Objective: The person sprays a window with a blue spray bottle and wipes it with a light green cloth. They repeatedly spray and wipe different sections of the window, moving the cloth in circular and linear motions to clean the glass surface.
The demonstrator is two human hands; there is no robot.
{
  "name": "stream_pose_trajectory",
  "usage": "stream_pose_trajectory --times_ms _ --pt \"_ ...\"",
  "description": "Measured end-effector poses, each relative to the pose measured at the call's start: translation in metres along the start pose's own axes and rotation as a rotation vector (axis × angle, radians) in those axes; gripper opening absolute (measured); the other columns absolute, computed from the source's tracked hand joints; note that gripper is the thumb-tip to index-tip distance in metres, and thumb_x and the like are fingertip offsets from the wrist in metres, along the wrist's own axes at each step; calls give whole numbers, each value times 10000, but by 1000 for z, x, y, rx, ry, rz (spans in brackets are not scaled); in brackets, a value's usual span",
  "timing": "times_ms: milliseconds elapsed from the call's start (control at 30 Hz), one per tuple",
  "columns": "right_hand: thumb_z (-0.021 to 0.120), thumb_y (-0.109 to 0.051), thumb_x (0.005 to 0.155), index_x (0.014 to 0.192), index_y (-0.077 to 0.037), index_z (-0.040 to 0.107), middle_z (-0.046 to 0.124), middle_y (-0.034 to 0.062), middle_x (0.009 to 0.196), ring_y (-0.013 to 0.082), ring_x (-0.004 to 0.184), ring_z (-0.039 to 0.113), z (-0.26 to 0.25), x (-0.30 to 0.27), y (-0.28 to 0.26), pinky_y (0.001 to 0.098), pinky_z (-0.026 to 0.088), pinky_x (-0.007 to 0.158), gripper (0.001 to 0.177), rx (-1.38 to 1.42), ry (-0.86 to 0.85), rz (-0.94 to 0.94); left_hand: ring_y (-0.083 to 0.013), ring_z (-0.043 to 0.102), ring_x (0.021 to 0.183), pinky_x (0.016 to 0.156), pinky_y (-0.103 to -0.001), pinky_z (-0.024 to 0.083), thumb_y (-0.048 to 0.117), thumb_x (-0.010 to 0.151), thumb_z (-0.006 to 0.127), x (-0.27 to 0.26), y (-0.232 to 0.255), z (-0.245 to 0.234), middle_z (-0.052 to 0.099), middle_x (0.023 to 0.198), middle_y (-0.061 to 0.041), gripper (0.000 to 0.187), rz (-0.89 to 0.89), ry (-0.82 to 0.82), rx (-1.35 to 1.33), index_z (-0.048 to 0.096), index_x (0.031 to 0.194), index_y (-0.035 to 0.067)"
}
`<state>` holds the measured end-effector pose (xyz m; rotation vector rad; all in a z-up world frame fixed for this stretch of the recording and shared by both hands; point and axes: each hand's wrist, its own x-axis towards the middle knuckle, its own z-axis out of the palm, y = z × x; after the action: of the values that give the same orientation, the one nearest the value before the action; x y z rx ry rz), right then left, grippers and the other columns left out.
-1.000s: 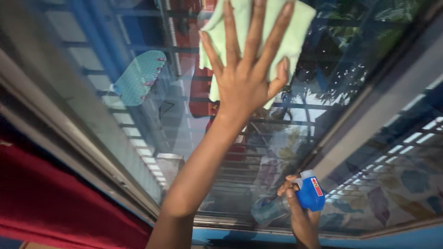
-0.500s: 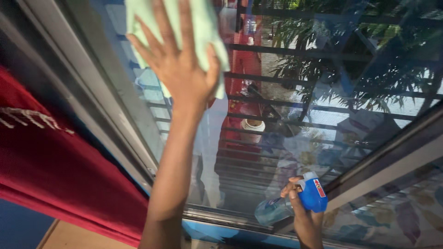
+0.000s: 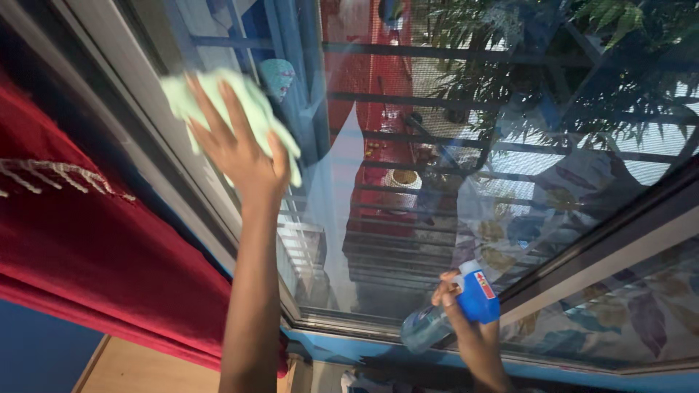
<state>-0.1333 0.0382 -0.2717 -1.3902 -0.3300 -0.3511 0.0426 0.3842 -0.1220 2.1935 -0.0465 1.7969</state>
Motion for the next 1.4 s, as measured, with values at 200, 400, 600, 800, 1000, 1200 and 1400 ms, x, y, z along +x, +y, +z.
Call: stream_pose_trajectory --times_ms 200,400,600,800,1000,1200,1400 --pt "648 -78 947 1223 18 610 653 77 908 143 854 619 -8 -9 11 285 461 727 295 -21 20 78 -499 231 1607 1303 -674 172 438 1076 364 -67 -1 5 183 1710 -286 699 -78 -29 -41 284 1653 51" --pt "637 -62 968 1212 30 619 633 68 901 162 867 639 -22 -12 8 319 508 799 261 -15 28 10 -487 157 1593 1278 -670 114 462 1128 321 -56 25 7 122 1739 -280 678 -88 -28 -61 226 1681 83" --pt "631 -46 955 1207 38 613 635 79 886 177 865 638 -47 -12 -1 344 515 826 266 -41 65 18 -527 150 1606 1273 -692 120 453 1088 380 -22 99 23 138 1730 -225 659 43 -63 16 320 1667 141" --pt "640 -48 949 1196 33 611 620 78 889 177 863 637 -85 -13 -7 346 517 828 261 -35 95 6 -516 249 1573 1314 -692 169 483 1083 447 -9 206 41 220 1717 -142 615 161 -76 -43 361 1649 259" --pt "645 -41 939 1197 35 615 640 87 884 182 858 645 -129 -19 -12 349 524 815 271 -21 110 22 -464 308 1569 1303 -603 191 457 1123 467 -19 320 51 268 1721 -63 574 345 -112 -71 326 1669 353" --pt "622 -18 944 1199 28 598 623 87 907 178 871 631 -177 -22 -27 343 516 823 261 -35 117 39 -374 333 1590 1305 -561 184 369 1102 470 -38 399 61 307 1736 -18 572 469 -120 -38 313 1652 351" --pt "609 -6 947 1185 21 588 622 85 912 179 868 633 -214 -23 -42 340 514 840 241 -69 92 -24 -336 379 1536 1260 -542 221 477 1084 514 -118 415 81 353 1709 4 616 520 -162 -16 368 1672 370"
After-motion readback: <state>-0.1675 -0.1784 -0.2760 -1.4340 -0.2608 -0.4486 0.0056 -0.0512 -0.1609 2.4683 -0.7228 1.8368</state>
